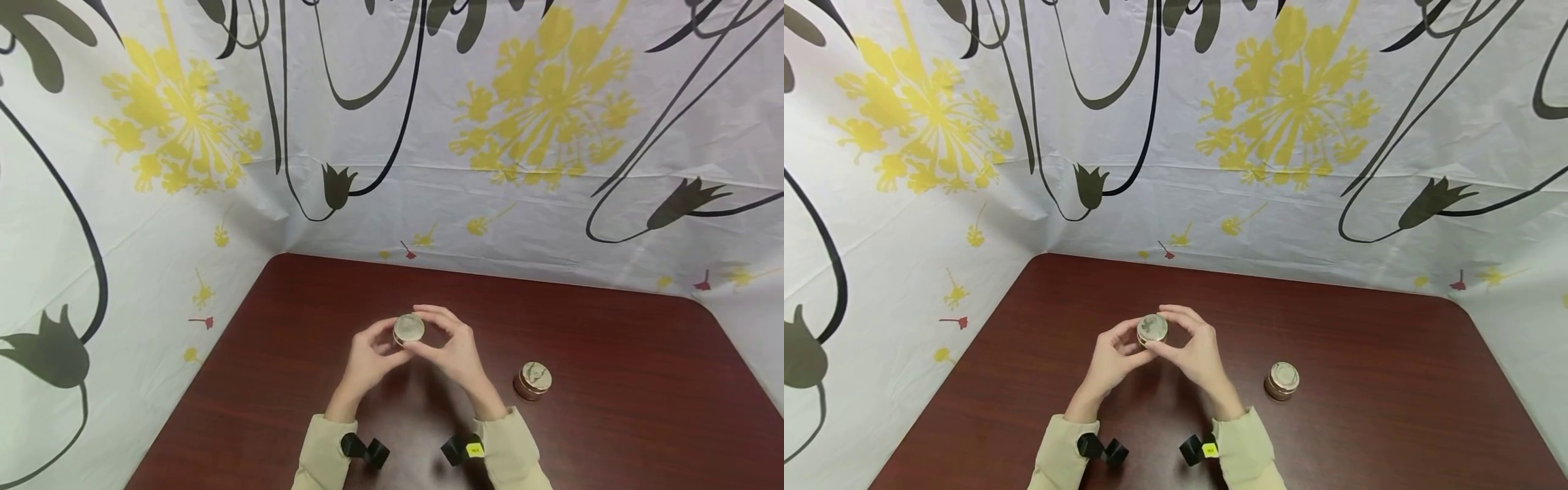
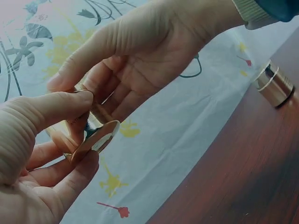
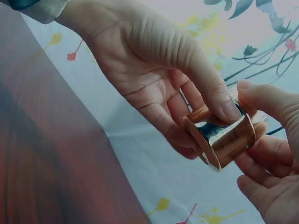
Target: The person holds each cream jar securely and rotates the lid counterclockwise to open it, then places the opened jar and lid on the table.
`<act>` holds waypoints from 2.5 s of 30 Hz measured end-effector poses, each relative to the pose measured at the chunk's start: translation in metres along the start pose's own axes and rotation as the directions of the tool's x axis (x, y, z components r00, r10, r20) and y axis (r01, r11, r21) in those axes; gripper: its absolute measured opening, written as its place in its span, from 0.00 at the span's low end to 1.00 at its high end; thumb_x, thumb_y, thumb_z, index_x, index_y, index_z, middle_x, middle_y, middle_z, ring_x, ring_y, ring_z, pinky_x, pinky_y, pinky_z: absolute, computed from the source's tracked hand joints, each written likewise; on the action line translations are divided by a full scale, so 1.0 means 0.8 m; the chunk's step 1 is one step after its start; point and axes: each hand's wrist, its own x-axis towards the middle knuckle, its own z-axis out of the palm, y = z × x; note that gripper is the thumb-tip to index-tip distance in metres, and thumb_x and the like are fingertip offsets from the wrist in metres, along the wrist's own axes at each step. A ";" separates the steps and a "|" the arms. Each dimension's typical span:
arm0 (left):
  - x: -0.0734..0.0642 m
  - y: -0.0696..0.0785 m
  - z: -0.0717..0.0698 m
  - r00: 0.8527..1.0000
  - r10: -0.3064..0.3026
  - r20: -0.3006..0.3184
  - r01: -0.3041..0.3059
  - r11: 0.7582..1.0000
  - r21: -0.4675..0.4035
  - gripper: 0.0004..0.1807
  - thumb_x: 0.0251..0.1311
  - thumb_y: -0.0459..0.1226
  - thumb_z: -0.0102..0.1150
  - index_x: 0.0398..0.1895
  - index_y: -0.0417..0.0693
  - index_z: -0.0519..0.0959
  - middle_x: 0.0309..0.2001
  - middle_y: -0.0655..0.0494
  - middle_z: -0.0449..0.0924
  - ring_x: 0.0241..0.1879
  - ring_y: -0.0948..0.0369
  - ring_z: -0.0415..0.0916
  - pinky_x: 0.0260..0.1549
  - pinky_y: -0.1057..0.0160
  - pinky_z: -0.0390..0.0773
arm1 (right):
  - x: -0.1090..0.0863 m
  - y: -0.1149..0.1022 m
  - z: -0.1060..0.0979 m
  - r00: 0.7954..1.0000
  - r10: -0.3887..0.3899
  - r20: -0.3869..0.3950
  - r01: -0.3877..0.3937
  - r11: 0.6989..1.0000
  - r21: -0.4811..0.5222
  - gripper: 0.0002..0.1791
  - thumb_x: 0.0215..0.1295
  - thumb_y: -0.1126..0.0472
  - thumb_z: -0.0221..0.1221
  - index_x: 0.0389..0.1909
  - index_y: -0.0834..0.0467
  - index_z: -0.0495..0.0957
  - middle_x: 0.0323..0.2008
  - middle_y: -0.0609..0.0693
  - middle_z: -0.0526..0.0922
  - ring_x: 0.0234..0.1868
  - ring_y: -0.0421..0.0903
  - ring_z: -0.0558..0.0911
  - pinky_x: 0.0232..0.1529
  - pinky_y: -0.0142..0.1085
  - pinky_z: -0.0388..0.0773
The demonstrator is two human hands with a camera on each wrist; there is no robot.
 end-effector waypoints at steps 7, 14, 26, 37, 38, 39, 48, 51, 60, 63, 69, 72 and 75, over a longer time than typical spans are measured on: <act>-0.002 0.007 0.000 0.999 -0.034 0.004 0.034 0.999 -0.010 0.25 0.43 0.21 0.68 0.50 0.27 0.75 0.47 0.35 0.78 0.47 0.46 0.77 0.41 0.55 0.80 | 0.000 -0.010 -0.002 1.000 -0.024 0.003 0.024 0.998 -0.060 0.22 0.42 0.73 0.71 0.42 0.69 0.80 0.48 0.62 0.79 0.51 0.57 0.76 0.53 0.35 0.74; 0.000 -0.007 -0.001 1.000 -0.002 -0.006 0.002 1.000 -0.018 0.26 0.43 0.21 0.68 0.50 0.25 0.75 0.49 0.34 0.77 0.47 0.47 0.76 0.40 0.56 0.81 | 0.000 -0.015 -0.005 0.999 -0.022 0.028 0.024 0.996 -0.088 0.23 0.43 0.72 0.71 0.44 0.69 0.79 0.49 0.64 0.78 0.52 0.57 0.76 0.53 0.34 0.74; 0.002 -0.029 0.007 1.000 0.000 -0.023 -0.003 0.989 -0.145 0.27 0.43 0.20 0.67 0.51 0.24 0.74 0.47 0.30 0.77 0.45 0.51 0.78 0.40 0.57 0.80 | 0.000 -0.013 -0.004 0.997 -0.081 -0.015 0.080 0.994 -0.069 0.22 0.41 0.74 0.71 0.42 0.69 0.80 0.46 0.61 0.80 0.50 0.57 0.77 0.54 0.27 0.69; 0.001 -0.028 0.010 0.998 -0.067 -0.022 0.060 0.973 -0.224 0.27 0.41 0.17 0.65 0.50 0.20 0.72 0.47 0.27 0.75 0.44 0.63 0.78 0.41 0.64 0.79 | -0.001 -0.011 -0.004 0.995 -0.099 -0.005 0.099 0.993 -0.069 0.24 0.39 0.75 0.72 0.42 0.70 0.79 0.46 0.63 0.79 0.50 0.59 0.76 0.54 0.26 0.68; 0.001 -0.028 0.010 0.998 -0.062 -0.022 0.056 0.973 -0.223 0.27 0.41 0.17 0.65 0.50 0.20 0.72 0.47 0.27 0.75 0.43 0.63 0.78 0.41 0.64 0.79 | -0.001 -0.013 -0.005 0.996 -0.094 -0.001 0.094 0.993 -0.077 0.24 0.39 0.75 0.72 0.42 0.70 0.79 0.47 0.63 0.79 0.50 0.59 0.76 0.54 0.26 0.68; 0.001 -0.029 0.010 0.998 -0.059 -0.021 0.053 0.974 -0.221 0.27 0.42 0.17 0.64 0.50 0.20 0.72 0.47 0.27 0.75 0.43 0.64 0.78 0.41 0.65 0.79 | -0.001 -0.014 -0.005 0.996 -0.089 0.002 0.089 0.992 -0.090 0.25 0.38 0.74 0.72 0.42 0.70 0.79 0.47 0.63 0.79 0.50 0.59 0.76 0.54 0.27 0.68; 0.001 -0.027 0.008 0.999 -0.046 0.008 0.047 0.975 -0.218 0.27 0.41 0.17 0.64 0.50 0.20 0.72 0.46 0.26 0.75 0.42 0.65 0.79 0.41 0.65 0.79 | 0.000 -0.017 -0.004 0.997 -0.079 -0.020 0.077 0.991 -0.110 0.24 0.36 0.73 0.74 0.40 0.68 0.80 0.46 0.60 0.80 0.49 0.58 0.77 0.54 0.28 0.68; 0.001 -0.027 0.007 0.999 -0.039 0.016 0.042 0.978 -0.205 0.26 0.42 0.17 0.65 0.50 0.21 0.73 0.46 0.28 0.76 0.42 0.65 0.78 0.41 0.64 0.79 | 0.000 -0.015 -0.004 0.997 -0.069 -0.018 0.068 0.995 -0.072 0.23 0.37 0.73 0.73 0.40 0.68 0.80 0.45 0.61 0.80 0.49 0.58 0.77 0.53 0.29 0.69; 0.003 -0.028 0.007 0.992 0.099 0.072 -0.090 0.990 -0.111 0.25 0.41 0.19 0.68 0.48 0.24 0.76 0.46 0.32 0.78 0.42 0.65 0.78 0.39 0.56 0.81 | -0.003 -0.011 -0.011 0.998 -0.070 -0.010 0.070 0.996 0.050 0.22 0.37 0.77 0.72 0.38 0.70 0.79 0.43 0.63 0.79 0.48 0.54 0.76 0.51 0.31 0.71; 0.006 -0.029 0.009 0.988 0.123 0.090 -0.113 0.987 -0.112 0.25 0.41 0.19 0.68 0.48 0.24 0.76 0.45 0.32 0.79 0.41 0.65 0.78 0.38 0.57 0.81 | -0.003 -0.011 -0.014 0.997 -0.073 -0.010 0.074 0.996 0.058 0.22 0.36 0.78 0.72 0.38 0.71 0.79 0.43 0.64 0.79 0.48 0.52 0.76 0.51 0.31 0.71; 0.011 -0.032 0.015 0.986 0.125 0.109 -0.112 0.986 -0.123 0.24 0.41 0.20 0.69 0.47 0.24 0.77 0.43 0.33 0.79 0.39 0.67 0.78 0.37 0.61 0.82 | -0.004 -0.009 -0.021 0.998 -0.063 -0.010 0.064 0.996 0.062 0.23 0.36 0.78 0.72 0.39 0.71 0.79 0.43 0.66 0.78 0.48 0.49 0.77 0.51 0.31 0.72; 0.013 -0.033 0.019 0.984 0.131 0.119 -0.114 0.984 -0.140 0.24 0.41 0.20 0.68 0.46 0.24 0.77 0.42 0.32 0.79 0.38 0.67 0.78 0.36 0.59 0.82 | -0.005 -0.007 -0.024 0.999 -0.053 -0.015 0.053 0.996 0.065 0.23 0.36 0.78 0.72 0.39 0.71 0.79 0.43 0.67 0.78 0.48 0.49 0.76 0.53 0.30 0.70; 0.016 -0.031 0.024 0.983 0.123 0.139 -0.100 0.982 -0.162 0.24 0.40 0.19 0.68 0.46 0.23 0.77 0.42 0.32 0.79 0.37 0.66 0.78 0.36 0.57 0.82 | -0.006 -0.006 -0.029 0.999 -0.040 -0.023 0.041 0.997 0.064 0.23 0.35 0.78 0.72 0.39 0.71 0.79 0.43 0.65 0.79 0.49 0.48 0.76 0.54 0.29 0.69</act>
